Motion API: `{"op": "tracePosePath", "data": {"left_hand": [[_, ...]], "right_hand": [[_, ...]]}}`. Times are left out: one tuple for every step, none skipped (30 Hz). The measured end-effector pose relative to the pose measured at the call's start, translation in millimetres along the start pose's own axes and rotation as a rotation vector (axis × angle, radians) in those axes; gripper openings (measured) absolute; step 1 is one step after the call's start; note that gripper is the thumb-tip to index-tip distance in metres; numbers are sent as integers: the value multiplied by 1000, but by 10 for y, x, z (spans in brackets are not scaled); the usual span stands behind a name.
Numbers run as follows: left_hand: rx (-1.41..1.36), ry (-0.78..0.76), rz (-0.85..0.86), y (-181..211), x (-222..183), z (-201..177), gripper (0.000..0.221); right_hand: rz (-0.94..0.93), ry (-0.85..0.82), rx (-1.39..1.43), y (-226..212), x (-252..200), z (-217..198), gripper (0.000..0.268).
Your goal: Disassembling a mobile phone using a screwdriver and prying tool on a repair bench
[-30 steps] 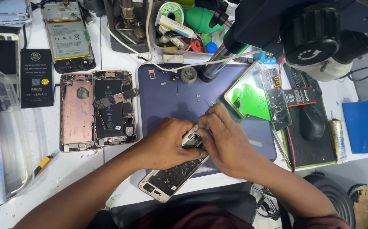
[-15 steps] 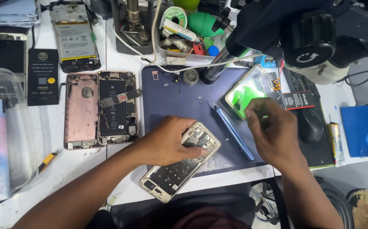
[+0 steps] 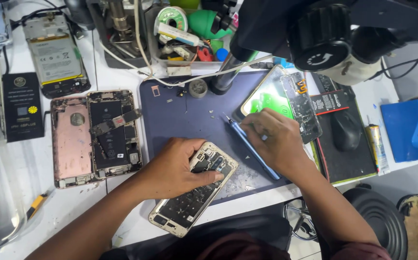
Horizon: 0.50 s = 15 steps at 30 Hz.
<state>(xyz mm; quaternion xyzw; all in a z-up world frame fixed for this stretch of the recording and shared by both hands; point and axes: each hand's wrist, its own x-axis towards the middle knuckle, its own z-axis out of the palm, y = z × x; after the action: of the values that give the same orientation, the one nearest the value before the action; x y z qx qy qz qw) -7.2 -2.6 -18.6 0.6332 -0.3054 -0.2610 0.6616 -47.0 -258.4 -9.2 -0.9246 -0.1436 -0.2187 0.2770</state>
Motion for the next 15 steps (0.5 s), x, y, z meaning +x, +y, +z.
{"op": "tracePosePath", "data": {"left_hand": [[1,-4,3,17,14,4,14],[-10,-4,-4,32,18,7,13],[-21,-4,-11,46,20,9,12],[-22,-5,-12,27,18,10,12],[-28,-4,-10,6,16,11,12],[-33,-1,-6,-15,14,10,12],[-33,-1,-6,-24,13,2,12],[-41,-12,-7,-33,9,-2,13],[-49,-23,-8,-42,7,-6,15],[-49,-24,-7,-43,5,-10,15],[-63,-30,-8,-44,5,-13,14],[-77,-37,-9,-43,6,-16,14],[-77,-39,-9,-38,12,-17,14],[-85,-49,-12,-32,13,-18,14],[-93,-59,-15,-28,16,-17,13]], "right_hand": [[1,4,-4,-4,10,-5,10],[0,-6,6,-11,20,-3,10],[-1,-17,15,-19,29,1,12],[0,-17,15,-22,27,-5,12],[19,-17,40,-25,25,-9,17],[36,-16,64,-27,27,-12,22],[35,-16,64,-18,33,-26,22],[54,-22,109,-11,33,-42,22],[73,-28,154,-3,34,-58,22],[74,-27,154,13,37,-80,22],[75,-28,171,29,40,-103,15],[78,-28,189,46,42,-127,8],[79,-27,188,13,52,-159,8],[84,-46,195,-19,62,-187,5],[90,-65,202,-50,71,-216,2]]}}
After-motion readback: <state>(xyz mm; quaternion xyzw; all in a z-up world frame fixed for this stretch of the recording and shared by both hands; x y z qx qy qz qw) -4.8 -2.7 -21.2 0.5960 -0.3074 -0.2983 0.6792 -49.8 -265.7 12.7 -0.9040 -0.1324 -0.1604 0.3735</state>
